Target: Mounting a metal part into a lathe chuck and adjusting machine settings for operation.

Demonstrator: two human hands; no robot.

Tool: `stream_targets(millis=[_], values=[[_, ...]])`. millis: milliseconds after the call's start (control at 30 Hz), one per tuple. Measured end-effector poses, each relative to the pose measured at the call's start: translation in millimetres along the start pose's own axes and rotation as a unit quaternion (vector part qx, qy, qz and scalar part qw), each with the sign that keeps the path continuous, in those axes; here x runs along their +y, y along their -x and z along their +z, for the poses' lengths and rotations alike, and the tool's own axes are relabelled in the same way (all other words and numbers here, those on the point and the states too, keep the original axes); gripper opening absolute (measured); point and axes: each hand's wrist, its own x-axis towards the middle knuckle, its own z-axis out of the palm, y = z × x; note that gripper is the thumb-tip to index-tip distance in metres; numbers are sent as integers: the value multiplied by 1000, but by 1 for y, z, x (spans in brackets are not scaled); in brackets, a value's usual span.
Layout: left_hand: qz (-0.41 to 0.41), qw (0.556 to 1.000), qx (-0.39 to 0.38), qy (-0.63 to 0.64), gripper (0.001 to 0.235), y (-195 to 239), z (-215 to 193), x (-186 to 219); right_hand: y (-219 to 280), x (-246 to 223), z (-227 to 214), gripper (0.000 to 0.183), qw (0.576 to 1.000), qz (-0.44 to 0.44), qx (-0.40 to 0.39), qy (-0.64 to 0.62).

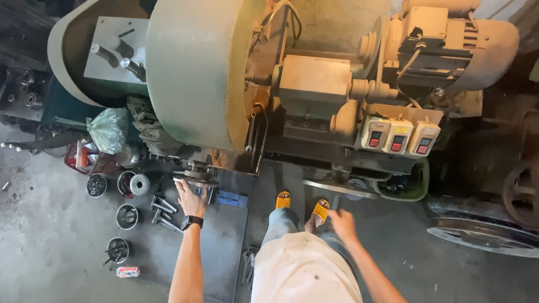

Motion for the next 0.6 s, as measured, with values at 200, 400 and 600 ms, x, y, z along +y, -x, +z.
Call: stream_targets(millis=[200,400,600], values=[[-1,1000,-11,-15,88,6,-8,7,-49,5,91,25,980,-31,-133,-145],[-10,998,-56,0,87,3,-8,-5,-48,-6,87,39,984,23,-175,17],[-8,998,-68,-1,82,-3,-6,-11,-38,41,22,21,962,25,-137,-234]])
